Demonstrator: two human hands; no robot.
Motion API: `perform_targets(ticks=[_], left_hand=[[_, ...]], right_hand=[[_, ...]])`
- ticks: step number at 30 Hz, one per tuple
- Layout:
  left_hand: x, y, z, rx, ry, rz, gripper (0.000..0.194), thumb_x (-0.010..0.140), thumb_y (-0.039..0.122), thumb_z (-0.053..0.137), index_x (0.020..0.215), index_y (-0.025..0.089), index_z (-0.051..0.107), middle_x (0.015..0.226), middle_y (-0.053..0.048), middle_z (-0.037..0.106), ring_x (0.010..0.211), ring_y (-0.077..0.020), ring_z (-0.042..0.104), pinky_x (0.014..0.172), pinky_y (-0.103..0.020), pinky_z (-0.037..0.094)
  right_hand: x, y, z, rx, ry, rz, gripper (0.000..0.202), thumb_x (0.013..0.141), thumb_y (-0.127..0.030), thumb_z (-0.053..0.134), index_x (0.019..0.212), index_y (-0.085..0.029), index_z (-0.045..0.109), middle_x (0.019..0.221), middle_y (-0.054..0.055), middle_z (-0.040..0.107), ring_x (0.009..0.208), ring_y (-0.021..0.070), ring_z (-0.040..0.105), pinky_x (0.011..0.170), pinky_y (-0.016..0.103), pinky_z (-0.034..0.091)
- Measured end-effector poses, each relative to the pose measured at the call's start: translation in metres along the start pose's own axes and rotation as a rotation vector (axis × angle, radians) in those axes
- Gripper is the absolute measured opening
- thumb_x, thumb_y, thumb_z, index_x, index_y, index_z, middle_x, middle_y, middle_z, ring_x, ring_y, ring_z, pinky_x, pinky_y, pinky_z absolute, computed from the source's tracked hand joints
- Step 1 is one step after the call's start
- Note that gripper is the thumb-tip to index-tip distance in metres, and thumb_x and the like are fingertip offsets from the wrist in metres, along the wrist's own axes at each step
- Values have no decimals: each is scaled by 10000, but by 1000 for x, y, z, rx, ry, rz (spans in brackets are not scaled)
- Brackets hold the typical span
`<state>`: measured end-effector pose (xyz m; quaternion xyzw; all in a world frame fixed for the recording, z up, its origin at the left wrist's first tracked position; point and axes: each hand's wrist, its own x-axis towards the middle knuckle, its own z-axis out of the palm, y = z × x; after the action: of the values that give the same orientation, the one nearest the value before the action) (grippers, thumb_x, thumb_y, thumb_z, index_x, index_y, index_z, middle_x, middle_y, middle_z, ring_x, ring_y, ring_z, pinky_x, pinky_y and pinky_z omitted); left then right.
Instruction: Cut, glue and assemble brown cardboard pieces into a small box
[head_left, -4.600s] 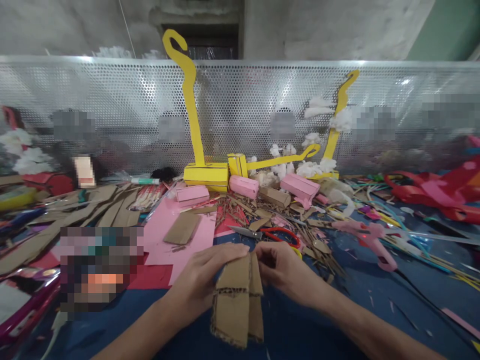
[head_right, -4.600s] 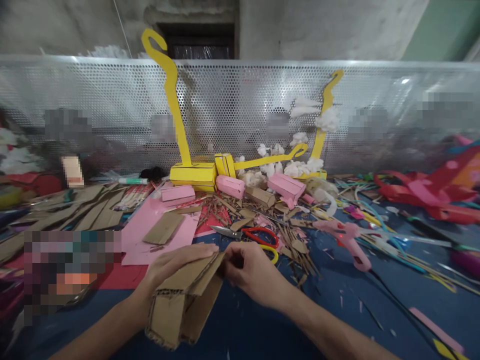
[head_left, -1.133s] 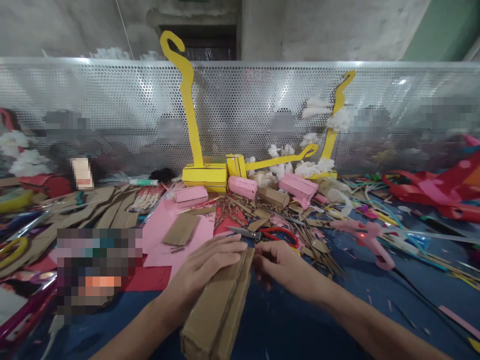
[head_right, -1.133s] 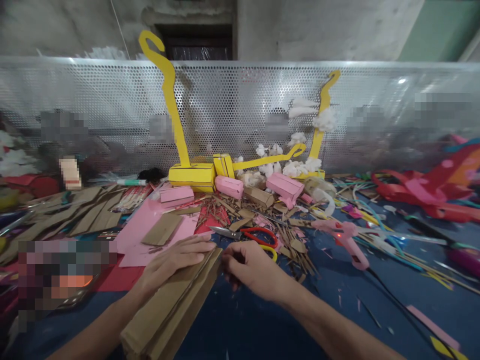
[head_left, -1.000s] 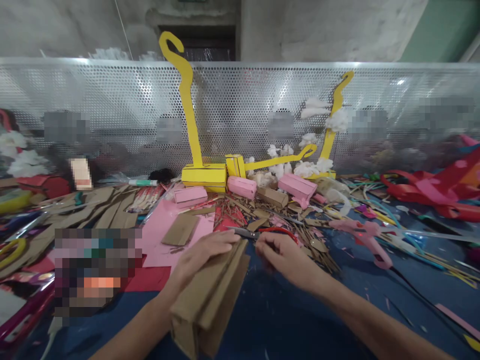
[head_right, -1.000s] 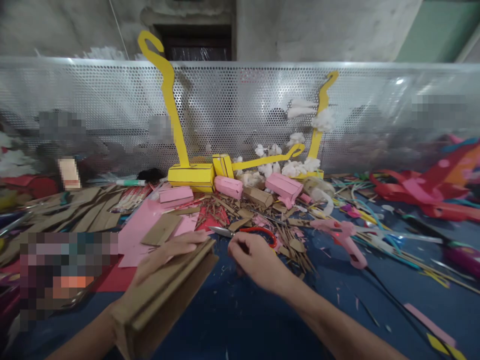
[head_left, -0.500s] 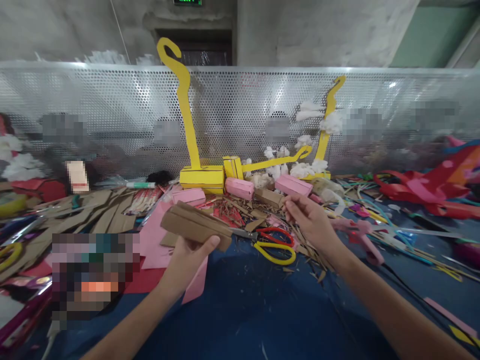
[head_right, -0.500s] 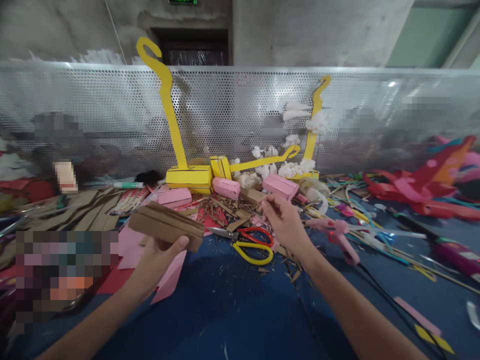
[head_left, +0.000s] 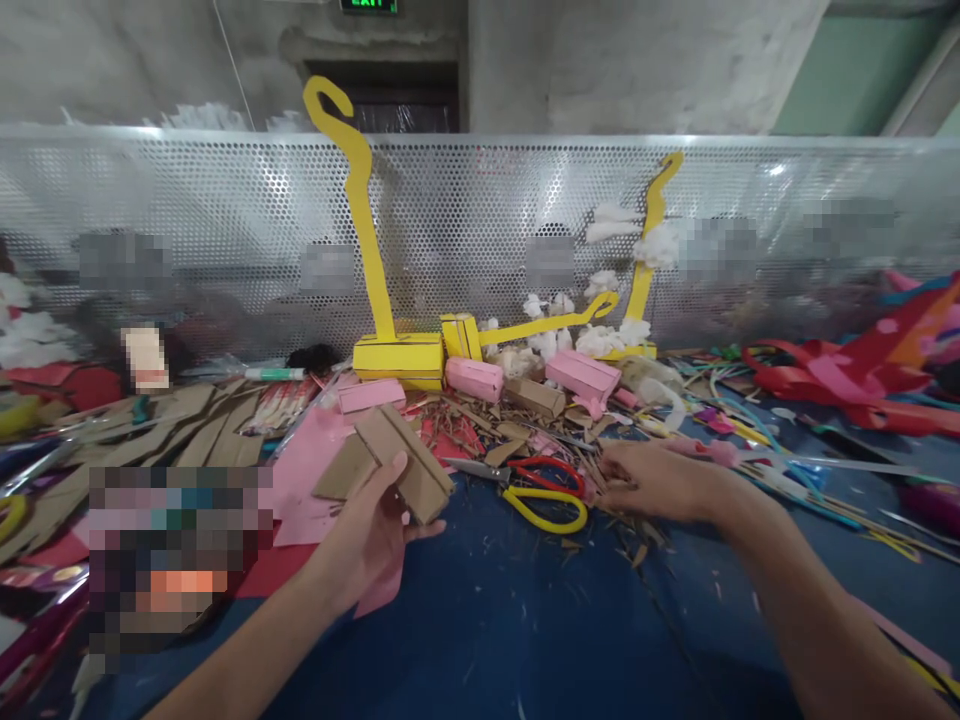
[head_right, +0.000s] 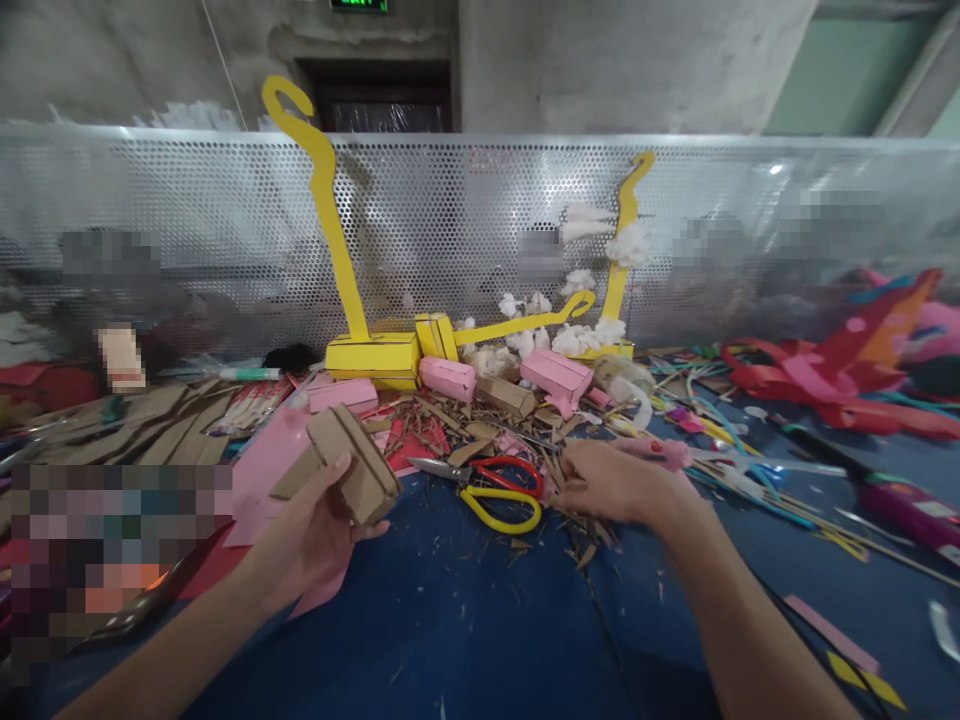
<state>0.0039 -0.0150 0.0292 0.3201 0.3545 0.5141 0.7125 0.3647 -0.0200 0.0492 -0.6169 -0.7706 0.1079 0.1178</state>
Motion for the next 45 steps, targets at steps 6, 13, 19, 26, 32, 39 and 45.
perform_targets(ticks=[6, 13, 19, 26, 32, 39, 45], left_hand=[[3, -3, -3, 53, -34, 37, 397, 841, 318, 745, 1210, 253, 615, 936, -33, 752, 815, -253, 745, 584, -395, 661], [9, -16, -10, 184, -1, 154, 391, 825, 389, 760, 1152, 226, 621, 865, -31, 726, 660, -208, 701, 426, -289, 580], [6, -15, -16, 761, -35, 397, 748, 840, 440, 721, 1488, 263, 389, 1379, -142, 616, 1100, -294, 684, 792, -385, 612], [5, -3, -22, 1134, -8, 721, 533, 897, 318, 642, 1416, 232, 557, 1497, -123, 540, 1437, -349, 406, 1206, -508, 237], [-16, 2, -5, 1226, -225, 895, 195, 881, 266, 686, 1075, 260, 704, 1061, -64, 735, 1051, -277, 632, 950, -387, 462], [-24, -8, 1, 1160, -252, 611, 184, 927, 381, 637, 907, 221, 725, 809, -30, 699, 732, -186, 606, 669, -290, 446], [-27, -6, 3, 1163, -325, 615, 252, 988, 344, 542, 864, 209, 715, 808, -26, 702, 769, -173, 627, 709, -272, 439]], right_hand=[[-5, 6, 2, -24, -27, 51, 146, 694, -271, 768, 718, -204, 640, 687, 31, 675, 641, 208, 620, 603, 273, 400], [12, -23, -3, 140, 216, 33, 210, 890, -329, 567, 997, -181, 672, 926, 100, 719, 833, 251, 664, 732, 320, 463], [20, -74, 27, 971, 200, -158, 396, 911, -390, 649, 1248, -190, 589, 951, 59, 695, 822, 174, 654, 754, 307, 517], [6, -115, 49, 1293, 74, -142, 304, 848, -402, 789, 959, -190, 602, 802, -1, 649, 736, 130, 609, 706, 259, 486], [0, -129, 62, 1249, 104, -145, 263, 845, -394, 789, 903, -192, 629, 783, -19, 635, 687, 112, 576, 638, 224, 445], [-5, -142, 67, 1286, 46, -153, 298, 838, -412, 788, 882, -195, 588, 716, -25, 646, 652, 124, 628, 644, 240, 495], [-9, -146, 68, 1154, 18, -178, 245, 876, -406, 731, 926, -197, 612, 747, -15, 653, 663, 137, 655, 632, 241, 504]])
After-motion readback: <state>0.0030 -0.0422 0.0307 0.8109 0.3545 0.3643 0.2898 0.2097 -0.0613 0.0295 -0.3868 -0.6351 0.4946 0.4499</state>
